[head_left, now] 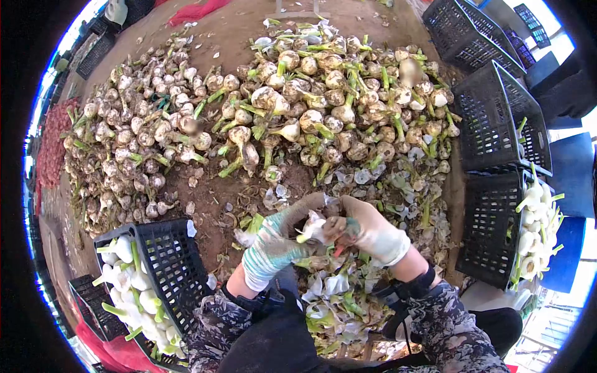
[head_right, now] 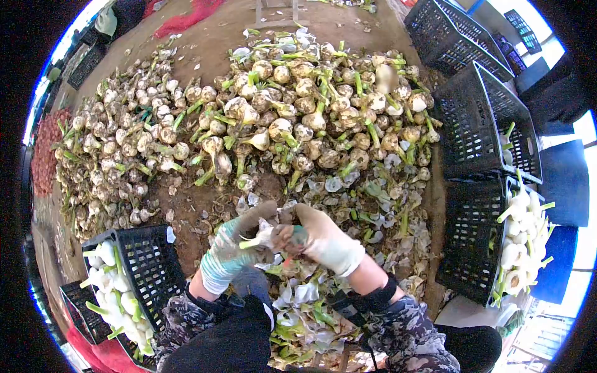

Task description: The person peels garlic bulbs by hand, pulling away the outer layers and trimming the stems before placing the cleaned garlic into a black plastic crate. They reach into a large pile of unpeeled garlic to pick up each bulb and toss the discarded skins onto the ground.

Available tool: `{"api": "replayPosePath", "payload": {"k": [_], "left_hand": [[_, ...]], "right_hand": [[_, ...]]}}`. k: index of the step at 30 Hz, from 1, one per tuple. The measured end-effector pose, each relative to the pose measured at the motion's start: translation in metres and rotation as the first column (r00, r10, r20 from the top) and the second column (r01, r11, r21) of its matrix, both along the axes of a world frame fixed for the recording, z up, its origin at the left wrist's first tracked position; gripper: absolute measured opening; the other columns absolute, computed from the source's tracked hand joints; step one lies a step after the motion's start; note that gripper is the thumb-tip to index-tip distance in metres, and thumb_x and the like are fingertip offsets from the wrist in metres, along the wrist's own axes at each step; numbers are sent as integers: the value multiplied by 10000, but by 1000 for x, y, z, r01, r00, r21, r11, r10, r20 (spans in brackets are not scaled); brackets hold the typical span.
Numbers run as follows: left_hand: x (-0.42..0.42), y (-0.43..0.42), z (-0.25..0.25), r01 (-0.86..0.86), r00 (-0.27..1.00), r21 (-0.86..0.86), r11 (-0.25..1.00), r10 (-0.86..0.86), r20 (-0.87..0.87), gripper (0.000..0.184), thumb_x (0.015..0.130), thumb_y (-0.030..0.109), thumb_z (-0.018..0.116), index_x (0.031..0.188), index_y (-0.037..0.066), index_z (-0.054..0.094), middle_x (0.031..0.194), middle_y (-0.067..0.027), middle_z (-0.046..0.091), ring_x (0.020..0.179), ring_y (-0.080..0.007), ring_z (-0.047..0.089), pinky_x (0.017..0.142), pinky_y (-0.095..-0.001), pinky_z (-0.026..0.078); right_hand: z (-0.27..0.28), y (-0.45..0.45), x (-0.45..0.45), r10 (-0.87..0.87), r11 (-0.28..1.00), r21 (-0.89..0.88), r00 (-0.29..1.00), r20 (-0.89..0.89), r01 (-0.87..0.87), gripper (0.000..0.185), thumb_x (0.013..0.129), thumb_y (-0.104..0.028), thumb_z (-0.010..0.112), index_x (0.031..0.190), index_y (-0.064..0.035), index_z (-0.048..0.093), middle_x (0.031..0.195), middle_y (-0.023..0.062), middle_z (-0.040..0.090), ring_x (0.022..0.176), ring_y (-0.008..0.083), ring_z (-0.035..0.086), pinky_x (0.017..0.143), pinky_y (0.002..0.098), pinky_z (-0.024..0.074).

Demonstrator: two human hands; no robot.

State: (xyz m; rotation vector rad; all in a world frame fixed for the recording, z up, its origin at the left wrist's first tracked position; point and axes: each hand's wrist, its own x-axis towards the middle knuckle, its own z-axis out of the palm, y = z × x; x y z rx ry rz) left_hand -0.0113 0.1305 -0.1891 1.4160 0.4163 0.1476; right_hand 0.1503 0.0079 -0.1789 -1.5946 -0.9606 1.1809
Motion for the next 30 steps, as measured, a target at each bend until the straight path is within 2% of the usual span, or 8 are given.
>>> {"api": "replayPosePath", "payload": {"k": [4,9,13,17,20,22,28,30], "left_hand": [[-6,3,5,22,1000,-244,970,-19,17,743,686,75,751,1338,10,401,1273,-96,507,1157,-165,486,995,-316,383],[-3,-1,-9,-97,995,-82,992,97,-11,784,667,129,770,1336,-21,389,1279,-103,509,1144,-164,490,973,-297,389],[-6,2,-7,-43,998,-11,999,43,45,760,673,72,740,1339,-19,385,1301,-114,494,1180,-177,469,989,-302,377],[-5,1,-2,65,998,-7,998,-65,-1,781,667,18,724,1359,4,362,1298,-112,491,1168,-172,476,997,-303,369],[-2,3,-1,79,997,-13,997,-79,14,814,664,-16,724,1379,20,334,1284,-114,496,1135,-172,497,989,-304,380],[-4,1,-4,80,997,-55,995,-80,2,819,668,-17,721,1384,19,324,1281,-115,498,1131,-173,499,985,-305,385],[-2,-5,-10,-83,996,309,947,84,13,809,692,-1,712,1388,8,302,1288,-129,490,1125,-163,498,945,-290,410],[1,-12,-15,-140,987,287,948,155,-30,785,711,8,715,1385,14,312,1242,-127,512,1023,-139,541,849,-274,472]], "right_hand": [[2,-9,5,-171,983,-160,753,-635,87,362,861,-251,622,1057,50,571,885,46,621,772,102,570,694,228,465],[11,-11,-13,-101,994,-39,995,20,101,300,806,-226,661,950,37,638,841,138,653,778,216,631,711,315,489],[35,-8,-23,-3,999,-43,847,531,30,178,800,-107,654,908,33,637,816,162,625,700,201,600,662,295,476],[14,-14,-12,29,999,-2,849,528,-33,201,815,-98,641,957,43,622,811,140,633,708,167,590,660,291,475],[7,-15,-9,-44,980,-184,980,195,81,242,830,-95,625,1026,44,597,809,113,631,735,133,574,677,283,476],[6,-21,-15,-241,970,-96,932,-270,223,216,819,-97,578,1001,17,605,837,218,615,763,327,602,706,335,474],[4,-14,-31,-215,977,54,927,308,209,285,732,4,567,1016,17,575,902,236,598,809,372,606,708,367,479],[3,-12,-35,-251,968,99,897,365,231,261,771,10,589,1028,36,554,879,188,626,772,206,597,721,297,472]]}}
